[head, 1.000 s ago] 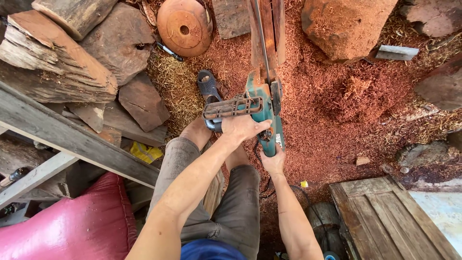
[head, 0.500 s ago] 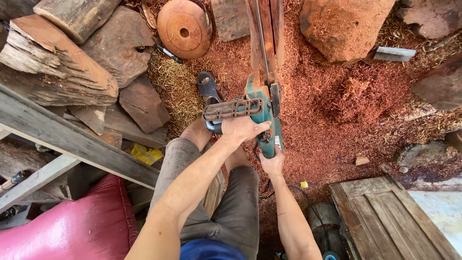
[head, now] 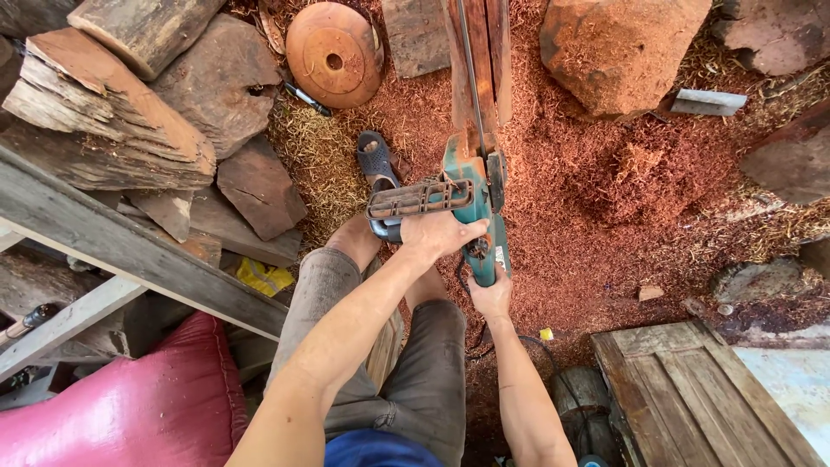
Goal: The recorder is shown using a chainsaw to cut wood and then uses a planer to smooth the wood.
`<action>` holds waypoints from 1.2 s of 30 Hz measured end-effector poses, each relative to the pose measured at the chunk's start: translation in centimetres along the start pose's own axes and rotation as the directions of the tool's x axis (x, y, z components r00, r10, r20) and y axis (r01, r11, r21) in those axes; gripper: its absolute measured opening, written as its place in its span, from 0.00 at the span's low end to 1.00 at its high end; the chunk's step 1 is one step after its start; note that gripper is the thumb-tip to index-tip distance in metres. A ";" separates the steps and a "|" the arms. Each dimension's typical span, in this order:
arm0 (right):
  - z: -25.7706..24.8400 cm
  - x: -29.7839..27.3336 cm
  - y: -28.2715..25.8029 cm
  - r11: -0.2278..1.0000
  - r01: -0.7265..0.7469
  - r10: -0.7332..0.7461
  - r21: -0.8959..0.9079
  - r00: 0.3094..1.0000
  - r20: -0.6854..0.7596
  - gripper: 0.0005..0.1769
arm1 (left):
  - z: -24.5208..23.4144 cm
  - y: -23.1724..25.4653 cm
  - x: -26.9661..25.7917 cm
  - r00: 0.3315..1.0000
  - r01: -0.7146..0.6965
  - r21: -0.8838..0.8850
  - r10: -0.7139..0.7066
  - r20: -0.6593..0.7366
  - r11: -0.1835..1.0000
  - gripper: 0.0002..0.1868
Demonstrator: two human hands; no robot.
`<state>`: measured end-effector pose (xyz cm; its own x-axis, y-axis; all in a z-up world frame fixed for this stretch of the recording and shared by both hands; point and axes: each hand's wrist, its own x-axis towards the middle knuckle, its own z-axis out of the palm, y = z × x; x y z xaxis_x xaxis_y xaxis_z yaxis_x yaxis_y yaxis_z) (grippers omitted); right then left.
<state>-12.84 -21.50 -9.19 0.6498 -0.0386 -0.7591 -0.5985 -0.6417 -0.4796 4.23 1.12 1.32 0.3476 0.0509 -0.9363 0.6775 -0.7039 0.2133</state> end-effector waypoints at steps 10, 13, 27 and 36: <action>0.1 -0.1 -0.2 0.999 -0.050 0.050 0.018 0.999 0.009 0.18 | -0.4 0.2 -0.3 1.000 -0.013 0.007 0.013 0.005 1.000 0.36; -0.2 -0.1 -0.7 0.999 -0.046 0.046 0.011 0.999 0.006 0.18 | -0.5 0.4 -0.3 0.999 -0.008 0.009 0.008 0.035 1.000 0.35; -1.0 0.0 -0.9 0.997 -0.082 0.083 -0.007 0.997 0.006 0.17 | 1.3 -0.2 1.0 0.999 0.020 0.039 -0.021 0.028 0.999 0.40; -1.1 0.3 -0.3 0.994 -0.053 0.054 -0.097 0.999 0.007 0.19 | 0.0 0.5 0.0 0.999 -0.004 -0.012 0.005 0.041 1.000 0.37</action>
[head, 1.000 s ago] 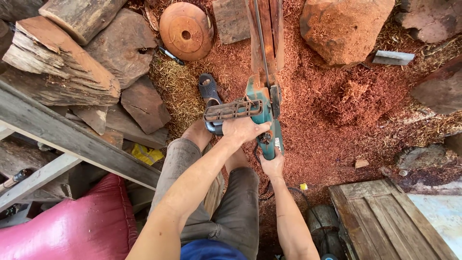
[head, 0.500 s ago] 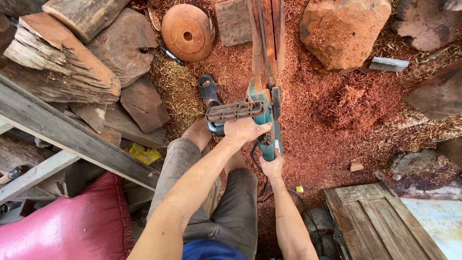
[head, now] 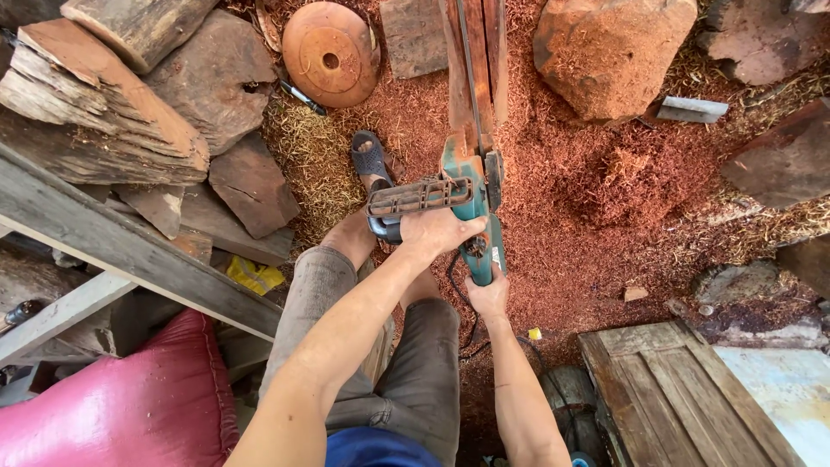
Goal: The recorder is shown using a chainsaw to cut wood and then uses a planer to smooth the wood.
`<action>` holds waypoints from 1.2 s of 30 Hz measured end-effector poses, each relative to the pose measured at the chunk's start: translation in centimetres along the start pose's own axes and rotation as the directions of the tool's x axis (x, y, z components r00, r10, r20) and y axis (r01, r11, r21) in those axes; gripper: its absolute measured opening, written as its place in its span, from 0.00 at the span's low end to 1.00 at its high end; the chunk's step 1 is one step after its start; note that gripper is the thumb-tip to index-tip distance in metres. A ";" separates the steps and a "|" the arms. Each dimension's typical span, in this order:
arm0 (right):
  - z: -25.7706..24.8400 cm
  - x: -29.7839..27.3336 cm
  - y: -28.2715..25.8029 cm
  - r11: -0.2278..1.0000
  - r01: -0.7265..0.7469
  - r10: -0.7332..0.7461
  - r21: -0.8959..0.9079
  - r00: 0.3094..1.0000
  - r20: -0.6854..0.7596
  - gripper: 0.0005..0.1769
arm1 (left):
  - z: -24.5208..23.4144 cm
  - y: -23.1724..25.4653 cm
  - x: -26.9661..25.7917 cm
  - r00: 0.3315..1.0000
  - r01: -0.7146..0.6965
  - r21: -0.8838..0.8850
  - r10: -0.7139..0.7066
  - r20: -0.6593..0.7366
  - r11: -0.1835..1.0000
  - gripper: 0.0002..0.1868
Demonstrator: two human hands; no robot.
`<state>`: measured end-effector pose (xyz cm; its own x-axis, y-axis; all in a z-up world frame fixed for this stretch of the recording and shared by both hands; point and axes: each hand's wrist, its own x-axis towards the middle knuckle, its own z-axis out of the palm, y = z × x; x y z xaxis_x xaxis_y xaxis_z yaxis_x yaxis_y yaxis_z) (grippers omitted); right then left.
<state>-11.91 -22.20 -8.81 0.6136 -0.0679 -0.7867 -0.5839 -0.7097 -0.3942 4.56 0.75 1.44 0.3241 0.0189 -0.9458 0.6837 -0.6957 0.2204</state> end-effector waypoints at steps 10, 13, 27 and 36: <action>-0.4 -0.5 -0.7 0.997 0.033 -0.034 0.063 0.999 0.007 0.19 | 0.2 -0.1 0.2 1.000 0.008 0.031 -0.007 -0.012 0.999 0.42; -0.4 -0.5 -0.8 0.999 0.019 -0.020 0.034 1.000 0.015 0.19 | 1.3 -0.7 1.2 0.999 0.033 0.044 -0.031 -0.030 0.999 0.44; 0.0 -0.3 -0.1 0.995 0.015 -0.018 0.098 0.999 0.028 0.19 | 0.2 0.1 0.3 0.999 -0.019 0.023 0.020 -0.036 1.000 0.41; -0.3 0.0 0.6 0.990 -0.008 -0.001 0.140 0.998 0.064 0.21 | 1.1 0.0 0.9 0.994 0.050 0.038 -0.053 0.093 0.998 0.44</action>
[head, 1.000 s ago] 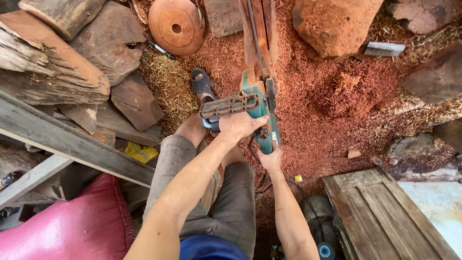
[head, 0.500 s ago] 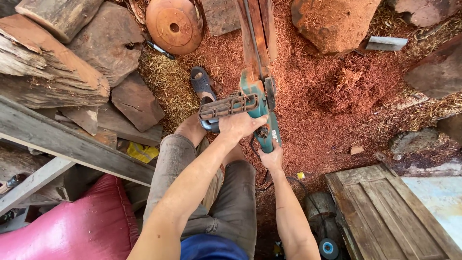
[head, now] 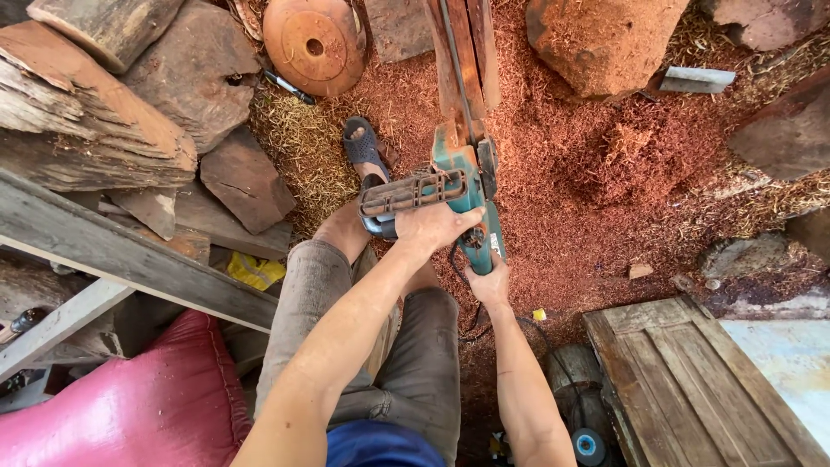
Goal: The recorder is shown using a chainsaw to cut wood and then uses a planer to smooth the wood.
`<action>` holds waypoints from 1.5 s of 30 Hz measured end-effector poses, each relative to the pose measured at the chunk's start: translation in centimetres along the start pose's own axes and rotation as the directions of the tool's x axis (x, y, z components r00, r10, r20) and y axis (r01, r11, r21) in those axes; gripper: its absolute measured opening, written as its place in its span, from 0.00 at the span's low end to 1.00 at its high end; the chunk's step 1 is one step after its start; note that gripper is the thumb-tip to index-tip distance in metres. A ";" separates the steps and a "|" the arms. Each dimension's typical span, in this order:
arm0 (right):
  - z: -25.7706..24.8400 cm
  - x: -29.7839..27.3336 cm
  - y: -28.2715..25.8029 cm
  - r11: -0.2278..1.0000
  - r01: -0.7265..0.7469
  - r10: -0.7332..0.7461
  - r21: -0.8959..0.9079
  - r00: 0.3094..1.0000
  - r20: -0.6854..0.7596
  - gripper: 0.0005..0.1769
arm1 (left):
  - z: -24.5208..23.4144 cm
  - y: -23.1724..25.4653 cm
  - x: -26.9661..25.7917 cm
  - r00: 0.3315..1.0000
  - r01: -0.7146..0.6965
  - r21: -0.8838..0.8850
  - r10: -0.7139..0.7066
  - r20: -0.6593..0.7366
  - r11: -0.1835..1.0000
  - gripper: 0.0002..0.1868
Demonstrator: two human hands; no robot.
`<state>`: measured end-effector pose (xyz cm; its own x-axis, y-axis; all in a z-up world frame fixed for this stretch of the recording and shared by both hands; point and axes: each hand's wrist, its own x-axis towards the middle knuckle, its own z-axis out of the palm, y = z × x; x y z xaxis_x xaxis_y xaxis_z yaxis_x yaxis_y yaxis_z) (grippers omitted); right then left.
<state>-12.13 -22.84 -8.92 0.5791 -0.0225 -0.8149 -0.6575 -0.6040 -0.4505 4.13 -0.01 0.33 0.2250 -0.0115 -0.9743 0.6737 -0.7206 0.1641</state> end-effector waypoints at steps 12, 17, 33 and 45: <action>-1.2 -0.1 -1.8 0.997 -0.049 0.050 -0.063 0.999 0.009 0.20 | -0.2 0.5 -0.4 0.997 -0.011 -0.035 0.008 -0.082 0.999 0.44; -1.1 0.1 -0.6 0.996 -0.037 0.038 -0.075 0.999 0.004 0.20 | -0.1 0.4 -0.3 0.998 -0.001 -0.040 -0.002 -0.066 0.999 0.44; -2.1 -3.8 -2.3 1.000 0.002 -0.001 -0.027 0.999 0.041 0.32 | 0.6 -1.8 -5.3 0.980 -0.180 0.007 0.180 -0.084 0.984 0.36; -11.0 -2.2 -26.6 0.680 0.479 0.068 -0.556 0.713 0.698 0.43 | -9.5 -6.8 -21.0 0.982 0.050 0.000 -0.049 -0.181 0.999 0.47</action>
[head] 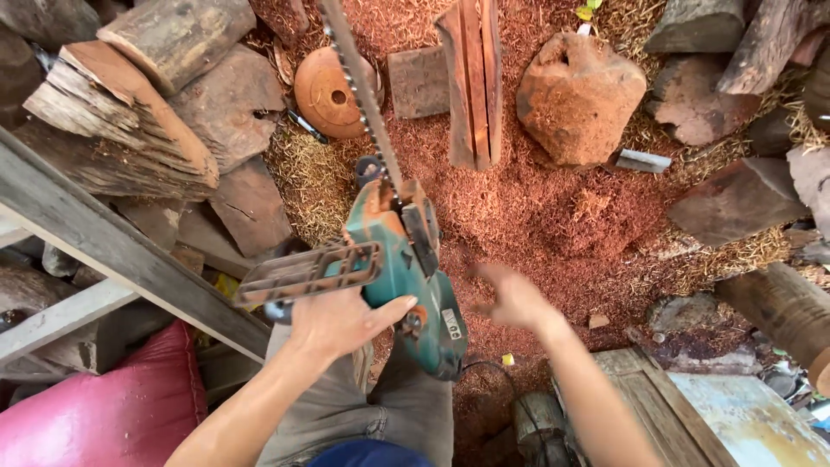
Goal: The recorder is shown using a chainsaw to cut wood and then uses a planer to smooth the wood.
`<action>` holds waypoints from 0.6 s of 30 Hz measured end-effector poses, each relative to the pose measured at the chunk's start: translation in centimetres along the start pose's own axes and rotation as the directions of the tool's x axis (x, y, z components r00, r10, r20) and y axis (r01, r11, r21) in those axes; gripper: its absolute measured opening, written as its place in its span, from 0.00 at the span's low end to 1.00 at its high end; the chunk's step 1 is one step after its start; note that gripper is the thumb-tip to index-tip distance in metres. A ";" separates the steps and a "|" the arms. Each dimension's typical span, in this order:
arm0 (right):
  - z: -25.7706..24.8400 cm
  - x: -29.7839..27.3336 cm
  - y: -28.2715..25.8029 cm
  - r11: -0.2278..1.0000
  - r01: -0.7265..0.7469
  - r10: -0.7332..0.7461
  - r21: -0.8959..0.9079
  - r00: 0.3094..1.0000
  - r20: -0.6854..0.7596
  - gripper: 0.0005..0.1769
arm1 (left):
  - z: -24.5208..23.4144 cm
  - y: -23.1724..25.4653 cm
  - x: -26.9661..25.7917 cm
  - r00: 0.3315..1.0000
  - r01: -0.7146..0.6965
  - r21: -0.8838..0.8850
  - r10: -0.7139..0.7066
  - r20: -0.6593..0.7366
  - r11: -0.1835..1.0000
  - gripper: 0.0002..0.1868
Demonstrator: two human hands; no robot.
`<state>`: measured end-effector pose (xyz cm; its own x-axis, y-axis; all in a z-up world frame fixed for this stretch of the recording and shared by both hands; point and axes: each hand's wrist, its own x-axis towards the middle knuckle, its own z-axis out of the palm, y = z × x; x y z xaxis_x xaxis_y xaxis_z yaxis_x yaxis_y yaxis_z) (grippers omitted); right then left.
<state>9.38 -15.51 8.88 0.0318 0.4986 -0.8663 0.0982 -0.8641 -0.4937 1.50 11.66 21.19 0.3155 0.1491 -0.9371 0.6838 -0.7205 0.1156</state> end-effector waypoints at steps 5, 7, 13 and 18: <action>-11.9 7.0 -1.2 0.765 -0.046 -0.203 -0.642 0.929 -0.309 0.46 | -1.0 -3.1 -0.3 0.998 -0.044 0.045 0.042 0.042 0.998 0.44; -17.5 9.7 -3.4 0.292 -0.131 -0.213 -0.947 0.957 -0.197 0.53 | -2.2 -3.3 0.0 0.999 -0.033 -0.108 0.033 -0.003 0.994 0.40; -24.8 19.2 -5.7 -0.226 -0.053 -0.259 -0.973 0.966 0.008 0.59 | -0.6 -6.2 2.6 0.904 -0.270 -0.008 0.251 -0.347 0.963 0.35; -27.4 21.2 -9.2 -0.413 0.133 -0.141 -0.901 0.968 0.207 0.53 | 0.7 -8.2 5.0 0.980 -0.140 -0.184 0.110 -0.168 0.973 0.36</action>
<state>36.42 4.94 -2.88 -0.1894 0.5902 -0.7847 0.8598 0.4857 0.1578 -3.00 17.88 15.29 0.4944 0.1806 -0.8502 0.7421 -0.5970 0.3047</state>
